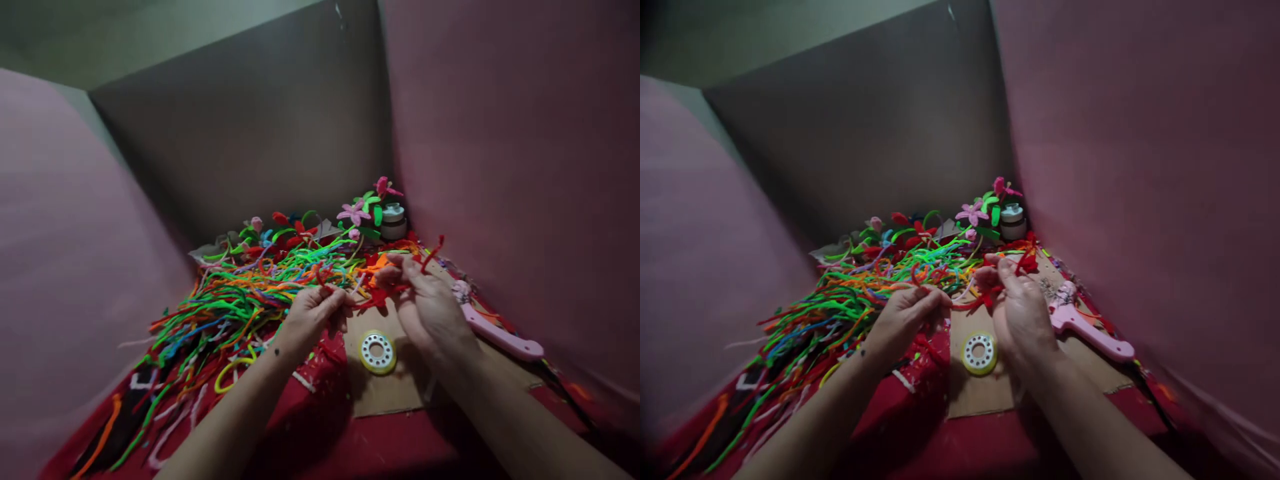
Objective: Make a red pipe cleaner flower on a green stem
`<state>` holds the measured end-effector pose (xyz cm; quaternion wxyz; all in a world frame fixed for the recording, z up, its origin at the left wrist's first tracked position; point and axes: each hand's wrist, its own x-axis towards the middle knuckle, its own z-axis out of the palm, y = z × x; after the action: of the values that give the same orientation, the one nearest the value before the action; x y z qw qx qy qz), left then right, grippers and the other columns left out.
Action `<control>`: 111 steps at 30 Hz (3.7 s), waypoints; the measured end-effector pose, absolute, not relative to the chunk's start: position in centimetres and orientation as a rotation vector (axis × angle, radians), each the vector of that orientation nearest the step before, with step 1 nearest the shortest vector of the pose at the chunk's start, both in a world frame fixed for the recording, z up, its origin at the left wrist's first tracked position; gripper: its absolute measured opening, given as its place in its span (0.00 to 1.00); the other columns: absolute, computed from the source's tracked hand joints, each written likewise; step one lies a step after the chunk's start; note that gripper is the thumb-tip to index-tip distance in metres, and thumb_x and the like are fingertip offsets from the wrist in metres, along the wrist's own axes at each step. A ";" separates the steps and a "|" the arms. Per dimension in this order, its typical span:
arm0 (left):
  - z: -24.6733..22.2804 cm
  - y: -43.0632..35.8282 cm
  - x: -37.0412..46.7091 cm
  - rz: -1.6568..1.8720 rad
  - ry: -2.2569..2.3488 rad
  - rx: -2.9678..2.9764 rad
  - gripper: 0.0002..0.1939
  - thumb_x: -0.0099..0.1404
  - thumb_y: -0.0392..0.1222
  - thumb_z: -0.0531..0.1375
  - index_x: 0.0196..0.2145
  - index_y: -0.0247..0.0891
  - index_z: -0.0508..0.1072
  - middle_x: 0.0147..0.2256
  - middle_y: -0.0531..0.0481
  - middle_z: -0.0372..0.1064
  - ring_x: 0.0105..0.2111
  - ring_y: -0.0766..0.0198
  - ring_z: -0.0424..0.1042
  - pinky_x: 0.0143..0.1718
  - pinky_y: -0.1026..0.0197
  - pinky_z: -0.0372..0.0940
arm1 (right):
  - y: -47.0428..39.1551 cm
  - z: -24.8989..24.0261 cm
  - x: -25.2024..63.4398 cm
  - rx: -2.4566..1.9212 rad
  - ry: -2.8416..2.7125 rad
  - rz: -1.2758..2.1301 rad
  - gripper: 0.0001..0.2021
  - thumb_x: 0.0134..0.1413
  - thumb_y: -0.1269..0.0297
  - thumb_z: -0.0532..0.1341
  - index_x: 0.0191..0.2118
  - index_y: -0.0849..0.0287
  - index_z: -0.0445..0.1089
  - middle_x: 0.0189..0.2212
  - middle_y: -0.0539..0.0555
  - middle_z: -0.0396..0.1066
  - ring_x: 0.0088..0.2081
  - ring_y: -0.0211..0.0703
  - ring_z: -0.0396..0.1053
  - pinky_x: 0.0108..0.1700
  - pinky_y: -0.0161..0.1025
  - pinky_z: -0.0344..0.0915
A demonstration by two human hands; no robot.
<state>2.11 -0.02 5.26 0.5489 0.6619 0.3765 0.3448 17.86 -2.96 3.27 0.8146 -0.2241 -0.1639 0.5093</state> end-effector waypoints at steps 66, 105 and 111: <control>3.6 -2.5 -2.8 1.267 0.814 0.870 0.14 0.46 0.41 0.68 0.29 0.30 0.72 0.22 0.51 0.69 0.19 0.69 0.68 0.15 0.68 0.62 | -3.6 4.3 13.1 -0.444 -0.626 1.416 0.16 0.41 0.57 0.67 0.37 0.58 0.70 0.30 0.52 0.70 0.33 0.41 0.68 0.35 0.39 0.65; 2.2 1.3 -4.1 1.015 0.735 1.237 0.17 0.55 0.46 0.61 0.39 0.32 0.75 0.14 0.61 0.49 0.13 0.77 0.47 0.15 0.69 0.49 | -1.6 2.1 10.7 -1.094 -1.340 1.281 0.05 0.41 0.71 0.58 0.23 0.62 0.72 0.18 0.47 0.64 0.21 0.32 0.53 0.24 0.34 0.49; 2.4 1.2 -4.2 1.030 0.760 1.227 0.14 0.55 0.44 0.61 0.36 0.32 0.75 0.13 0.61 0.50 0.13 0.76 0.49 0.15 0.69 0.49 | -1.6 1.5 11.0 -1.024 -1.374 1.376 0.07 0.45 0.65 0.61 0.21 0.62 0.70 0.17 0.46 0.60 0.21 0.32 0.52 0.24 0.34 0.48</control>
<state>-4.19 1.25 2.39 0.6323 0.5362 0.3320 0.4500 10.96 -1.61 1.48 0.4546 -0.4149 -0.5568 0.5579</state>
